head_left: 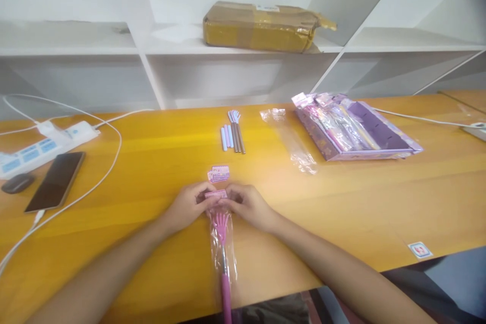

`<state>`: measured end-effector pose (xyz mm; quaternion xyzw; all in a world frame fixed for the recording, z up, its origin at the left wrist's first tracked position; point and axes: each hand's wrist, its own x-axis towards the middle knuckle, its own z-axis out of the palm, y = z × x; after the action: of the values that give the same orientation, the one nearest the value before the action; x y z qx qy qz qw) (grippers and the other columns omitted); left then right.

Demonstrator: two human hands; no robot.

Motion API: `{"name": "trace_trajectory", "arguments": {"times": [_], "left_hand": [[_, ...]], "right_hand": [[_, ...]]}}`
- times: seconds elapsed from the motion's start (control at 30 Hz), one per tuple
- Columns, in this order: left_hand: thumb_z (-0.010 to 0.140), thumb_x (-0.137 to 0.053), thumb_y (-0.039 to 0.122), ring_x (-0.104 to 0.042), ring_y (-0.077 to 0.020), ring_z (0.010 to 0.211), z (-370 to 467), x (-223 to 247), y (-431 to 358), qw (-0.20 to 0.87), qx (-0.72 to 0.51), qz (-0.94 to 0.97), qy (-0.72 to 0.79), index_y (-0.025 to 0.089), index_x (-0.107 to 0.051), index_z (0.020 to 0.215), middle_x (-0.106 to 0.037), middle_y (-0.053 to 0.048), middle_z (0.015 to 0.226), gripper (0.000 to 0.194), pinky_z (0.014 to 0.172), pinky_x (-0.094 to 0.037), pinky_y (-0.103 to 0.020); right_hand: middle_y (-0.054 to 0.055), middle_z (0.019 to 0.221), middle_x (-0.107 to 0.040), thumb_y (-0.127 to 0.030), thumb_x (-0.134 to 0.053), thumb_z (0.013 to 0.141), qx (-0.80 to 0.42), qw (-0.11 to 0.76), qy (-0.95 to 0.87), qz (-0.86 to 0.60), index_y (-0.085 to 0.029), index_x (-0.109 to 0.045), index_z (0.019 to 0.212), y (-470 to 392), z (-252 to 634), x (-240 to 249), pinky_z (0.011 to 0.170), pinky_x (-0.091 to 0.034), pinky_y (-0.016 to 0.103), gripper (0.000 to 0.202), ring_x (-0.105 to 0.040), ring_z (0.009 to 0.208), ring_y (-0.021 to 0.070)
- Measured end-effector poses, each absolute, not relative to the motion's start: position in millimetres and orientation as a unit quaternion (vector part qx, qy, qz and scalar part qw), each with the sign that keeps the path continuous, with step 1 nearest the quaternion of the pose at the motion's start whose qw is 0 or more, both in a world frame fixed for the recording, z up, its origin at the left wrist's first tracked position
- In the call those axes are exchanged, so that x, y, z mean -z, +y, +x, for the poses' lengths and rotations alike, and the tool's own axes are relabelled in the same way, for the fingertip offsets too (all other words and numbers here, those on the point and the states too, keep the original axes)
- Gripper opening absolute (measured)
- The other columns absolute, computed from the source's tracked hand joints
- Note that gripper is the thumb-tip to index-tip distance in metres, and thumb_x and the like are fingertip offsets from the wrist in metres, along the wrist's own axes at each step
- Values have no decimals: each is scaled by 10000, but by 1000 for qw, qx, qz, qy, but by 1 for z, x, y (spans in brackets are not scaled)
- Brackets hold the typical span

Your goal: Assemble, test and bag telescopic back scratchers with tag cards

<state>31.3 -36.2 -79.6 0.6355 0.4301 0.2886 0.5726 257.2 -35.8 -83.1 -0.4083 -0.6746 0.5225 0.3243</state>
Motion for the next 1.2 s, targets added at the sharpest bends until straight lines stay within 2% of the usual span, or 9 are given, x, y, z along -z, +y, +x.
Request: {"name": "trace_trajectory", "arguments": {"times": [0.13,0.43,0.57,0.63,0.77,0.93,1.07,1.13,1.2], "left_hand": [[987,-663,459,-672,-163,748,33,80,-35,586,-290,628,421,180,-687,1010,-708,-18,875,281,725,-538,-294],[1022,-617,442,-673,-184,947,35,77,-33,564,-274,650,429,203,-632,1099,-705,-42,1054,252,846,-518,-318],[1021,-617,434,-676,-183,947,45,83,-52,581,-422,539,440,244,-426,1297,-641,-71,1185,385,847,-557,-357],[1000,-651,440,-658,-171,879,52,85,-65,608,-385,538,440,261,-345,1394,-629,-81,1206,530,780,-551,-341],[912,-772,430,-588,-154,793,61,82,-83,615,-266,606,429,268,-372,1454,-662,-45,1102,693,738,-498,-318],[880,-780,303,-643,-189,842,64,83,-85,628,-274,583,437,254,-462,1389,-688,-31,1002,602,802,-517,-352],[861,-812,350,-691,-236,1016,64,86,-81,642,-397,491,434,249,-515,1260,-702,-59,1083,507,924,-544,-388],[861,-823,385,-693,-247,1058,63,86,-81,647,-433,468,418,260,-514,1253,-710,-61,1121,514,961,-545,-398],[897,-793,414,-681,-253,1099,61,85,-82,644,-439,479,404,266,-527,1257,-710,-65,1168,471,1002,-529,-402]], "right_hand": [[-31,596,-596,-613,-642,974,-567,298,-653,-404,-187,-602,784,-33,258,83,527,-425,233,469,-530,509,104],[-19,669,-653,-532,-580,1025,-588,280,-654,-385,-182,-643,893,-29,264,81,524,-512,245,379,-626,507,124],[-53,569,-592,-587,-649,966,-581,362,-586,-434,-181,-625,913,-16,271,82,446,-414,225,411,-522,422,102],[-61,530,-558,-602,-700,926,-570,421,-534,-461,-187,-585,839,-7,277,82,434,-370,221,439,-480,404,91],[-57,558,-548,-603,-729,904,-552,490,-481,-472,-195,-544,817,7,284,86,468,-376,226,456,-465,440,84],[-19,709,-580,-717,-625,904,-575,514,-457,-442,-209,-563,976,9,276,87,516,-459,261,516,-523,551,121],[18,866,-641,-707,-645,902,-646,397,-533,-376,-206,-598,1100,-13,269,69,511,-468,260,540,-560,597,125],[7,865,-638,-571,-717,918,-643,269,-633,-338,-205,-615,1088,-32,267,60,595,-484,252,416,-572,667,126],[-1,890,-634,-422,-762,909,-589,215,-699,-344,-207,-618,1066,-50,266,55,681,-482,251,303,-566,746,131]]}}
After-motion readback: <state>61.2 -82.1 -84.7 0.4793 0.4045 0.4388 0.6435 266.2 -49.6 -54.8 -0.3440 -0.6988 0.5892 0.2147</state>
